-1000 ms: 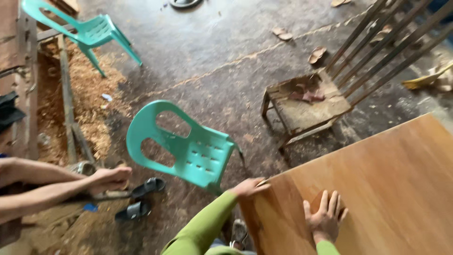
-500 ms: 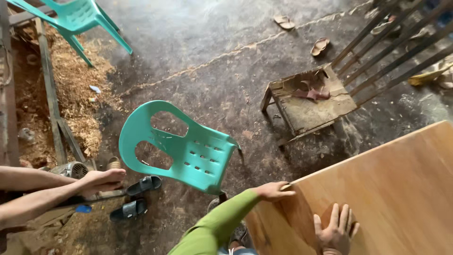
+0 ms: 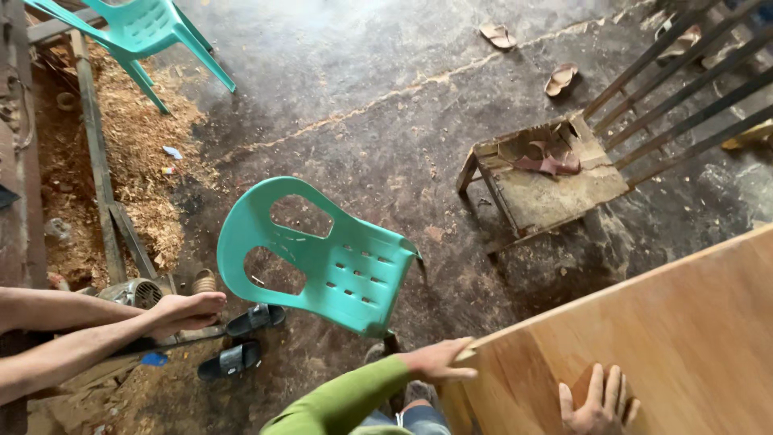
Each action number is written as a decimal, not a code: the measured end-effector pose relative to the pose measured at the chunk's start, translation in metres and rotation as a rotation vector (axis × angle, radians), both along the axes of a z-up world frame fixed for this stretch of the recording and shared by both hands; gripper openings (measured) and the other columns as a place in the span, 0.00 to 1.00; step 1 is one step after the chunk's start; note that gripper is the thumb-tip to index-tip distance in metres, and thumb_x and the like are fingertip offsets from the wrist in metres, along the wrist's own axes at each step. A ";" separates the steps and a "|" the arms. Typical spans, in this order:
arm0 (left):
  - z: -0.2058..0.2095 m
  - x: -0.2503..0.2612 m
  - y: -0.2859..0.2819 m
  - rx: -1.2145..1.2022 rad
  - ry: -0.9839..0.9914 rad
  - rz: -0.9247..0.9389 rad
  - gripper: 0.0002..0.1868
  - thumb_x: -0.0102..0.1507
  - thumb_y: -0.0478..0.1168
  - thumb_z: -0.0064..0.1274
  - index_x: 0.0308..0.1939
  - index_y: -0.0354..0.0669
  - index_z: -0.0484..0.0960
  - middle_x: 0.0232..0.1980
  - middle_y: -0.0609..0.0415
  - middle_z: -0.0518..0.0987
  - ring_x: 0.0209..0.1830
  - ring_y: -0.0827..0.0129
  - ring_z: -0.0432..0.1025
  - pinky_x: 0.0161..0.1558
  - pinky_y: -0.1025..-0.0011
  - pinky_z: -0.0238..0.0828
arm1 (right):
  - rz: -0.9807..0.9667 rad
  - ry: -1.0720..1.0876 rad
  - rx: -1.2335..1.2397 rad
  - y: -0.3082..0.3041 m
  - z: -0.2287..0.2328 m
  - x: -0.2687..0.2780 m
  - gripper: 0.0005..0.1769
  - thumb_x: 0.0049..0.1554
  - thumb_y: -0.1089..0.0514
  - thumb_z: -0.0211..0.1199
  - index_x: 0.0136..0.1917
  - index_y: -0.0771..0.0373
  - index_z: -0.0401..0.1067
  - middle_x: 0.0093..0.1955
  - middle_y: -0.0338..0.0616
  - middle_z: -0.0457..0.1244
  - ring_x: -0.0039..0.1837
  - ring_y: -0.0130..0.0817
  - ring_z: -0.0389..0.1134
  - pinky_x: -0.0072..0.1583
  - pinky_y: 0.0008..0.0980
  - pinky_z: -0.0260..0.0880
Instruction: The person sands the surface of a large wooden board using a sanding block. They move the block back and forth across the wood, covering different areas of the board to smooth the surface.
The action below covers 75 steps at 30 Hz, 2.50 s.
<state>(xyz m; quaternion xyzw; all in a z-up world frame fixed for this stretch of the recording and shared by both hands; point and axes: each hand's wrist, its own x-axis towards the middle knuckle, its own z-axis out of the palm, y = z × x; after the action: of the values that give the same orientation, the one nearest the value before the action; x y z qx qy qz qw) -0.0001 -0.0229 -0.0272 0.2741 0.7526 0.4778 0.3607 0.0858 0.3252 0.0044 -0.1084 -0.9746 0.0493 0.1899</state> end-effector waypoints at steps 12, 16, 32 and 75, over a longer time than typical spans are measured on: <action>0.010 -0.005 0.015 0.200 0.072 0.028 0.41 0.71 0.53 0.48 0.81 0.38 0.50 0.79 0.35 0.61 0.78 0.46 0.59 0.76 0.58 0.55 | 0.001 -0.041 -0.024 0.000 -0.002 0.005 0.46 0.54 0.29 0.57 0.76 0.59 0.67 0.80 0.56 0.56 0.81 0.52 0.56 0.80 0.68 0.49; 0.025 0.044 -0.062 0.030 0.005 0.031 0.42 0.71 0.51 0.48 0.82 0.36 0.47 0.81 0.31 0.55 0.81 0.43 0.52 0.76 0.57 0.50 | 0.001 -0.068 -0.065 -0.001 0.001 0.010 0.45 0.58 0.31 0.54 0.79 0.60 0.64 0.81 0.55 0.55 0.84 0.51 0.53 0.83 0.66 0.47; 0.010 -0.035 0.089 0.128 0.371 0.055 0.41 0.69 0.44 0.50 0.81 0.38 0.47 0.79 0.33 0.59 0.78 0.42 0.58 0.74 0.59 0.58 | 0.009 -0.044 -0.105 -0.002 0.005 0.006 0.45 0.56 0.32 0.56 0.77 0.63 0.64 0.82 0.55 0.54 0.85 0.50 0.51 0.82 0.65 0.42; 0.078 0.188 0.044 -0.579 0.646 0.481 0.42 0.68 0.56 0.46 0.78 0.34 0.55 0.84 0.44 0.48 0.85 0.50 0.39 0.78 0.43 0.33 | 0.539 -0.325 -0.177 -0.066 0.047 0.149 0.47 0.60 0.34 0.54 0.80 0.67 0.55 0.84 0.53 0.48 0.85 0.45 0.44 0.78 0.70 0.34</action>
<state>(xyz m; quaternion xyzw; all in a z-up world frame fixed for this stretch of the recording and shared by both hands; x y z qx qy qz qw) 0.1884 0.0208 0.0507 0.1154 0.9697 0.2094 0.0502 0.2352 0.2589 0.0514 0.1308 -0.9777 0.1643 0.0018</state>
